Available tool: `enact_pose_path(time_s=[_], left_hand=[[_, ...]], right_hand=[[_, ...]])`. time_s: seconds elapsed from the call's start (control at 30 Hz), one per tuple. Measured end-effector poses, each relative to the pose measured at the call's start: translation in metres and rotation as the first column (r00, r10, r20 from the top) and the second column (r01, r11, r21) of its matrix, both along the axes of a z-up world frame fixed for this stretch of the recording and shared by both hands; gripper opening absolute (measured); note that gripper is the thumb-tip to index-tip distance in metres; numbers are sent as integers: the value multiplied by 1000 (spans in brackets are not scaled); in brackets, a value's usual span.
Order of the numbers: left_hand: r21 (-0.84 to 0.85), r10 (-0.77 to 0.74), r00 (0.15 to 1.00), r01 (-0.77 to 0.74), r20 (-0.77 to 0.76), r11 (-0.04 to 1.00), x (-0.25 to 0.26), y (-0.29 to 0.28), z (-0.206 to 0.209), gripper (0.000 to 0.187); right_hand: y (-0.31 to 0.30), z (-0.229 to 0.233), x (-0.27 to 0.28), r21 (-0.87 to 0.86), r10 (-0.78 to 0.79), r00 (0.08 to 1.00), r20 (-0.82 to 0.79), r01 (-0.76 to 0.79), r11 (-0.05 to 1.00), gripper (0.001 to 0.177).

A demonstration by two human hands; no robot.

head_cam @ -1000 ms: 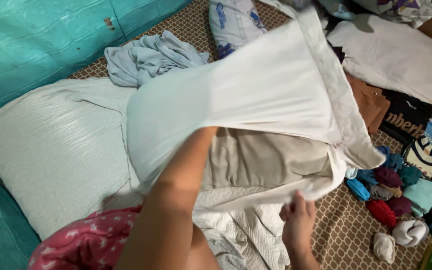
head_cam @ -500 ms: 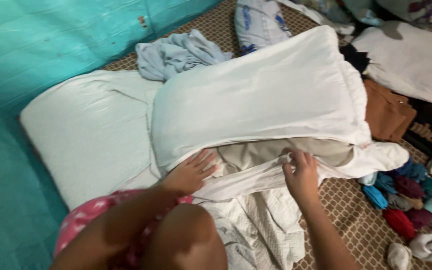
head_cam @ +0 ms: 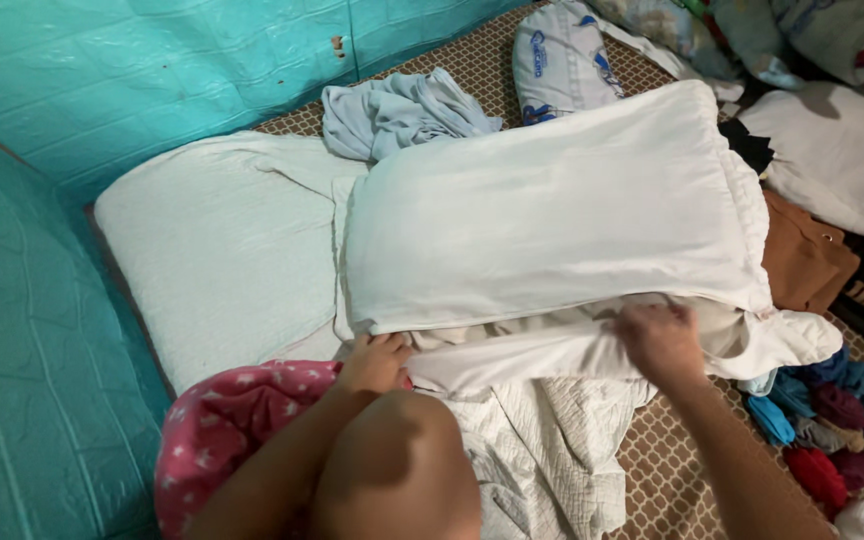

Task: The person takes a white pillowcase from a rack, removes a pillow from a bed, and inserts the pillow into the case by hand, pulling the fabric over the pillow until it is enclosed.

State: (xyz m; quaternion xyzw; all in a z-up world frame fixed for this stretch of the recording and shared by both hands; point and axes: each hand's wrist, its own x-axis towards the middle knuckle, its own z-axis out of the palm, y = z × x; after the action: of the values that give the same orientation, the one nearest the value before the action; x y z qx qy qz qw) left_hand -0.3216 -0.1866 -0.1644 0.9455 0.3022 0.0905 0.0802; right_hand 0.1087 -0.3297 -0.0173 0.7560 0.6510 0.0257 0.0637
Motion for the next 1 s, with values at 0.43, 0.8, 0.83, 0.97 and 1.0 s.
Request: enact_pose_path(time_s=[0.43,0.8,0.83,0.97,1.0], left_hand=[[-101,154,949,-187,-274,977,4,36,37,50],[-15,93,888,-112,-451,994,16,87,225,27],[-63,74,852,-125,-519,990,6,79,208,35],[-49,157,780,-234,-606,971,-27,72,128,52],[-45,188,723,-290,-665,956,-29,73,112,49]], right_hand=[[-16,58,-4,176,72,966,-250,-28,984,34],[-51,7,22,-133,-41,993,-111,26,991,43],[-52,5,26,-229,-67,996,-55,52,972,44],[-63,1,28,-430,-105,980,170,170,887,49],[-70,-1,26,-332,-91,982,165,142,933,48]])
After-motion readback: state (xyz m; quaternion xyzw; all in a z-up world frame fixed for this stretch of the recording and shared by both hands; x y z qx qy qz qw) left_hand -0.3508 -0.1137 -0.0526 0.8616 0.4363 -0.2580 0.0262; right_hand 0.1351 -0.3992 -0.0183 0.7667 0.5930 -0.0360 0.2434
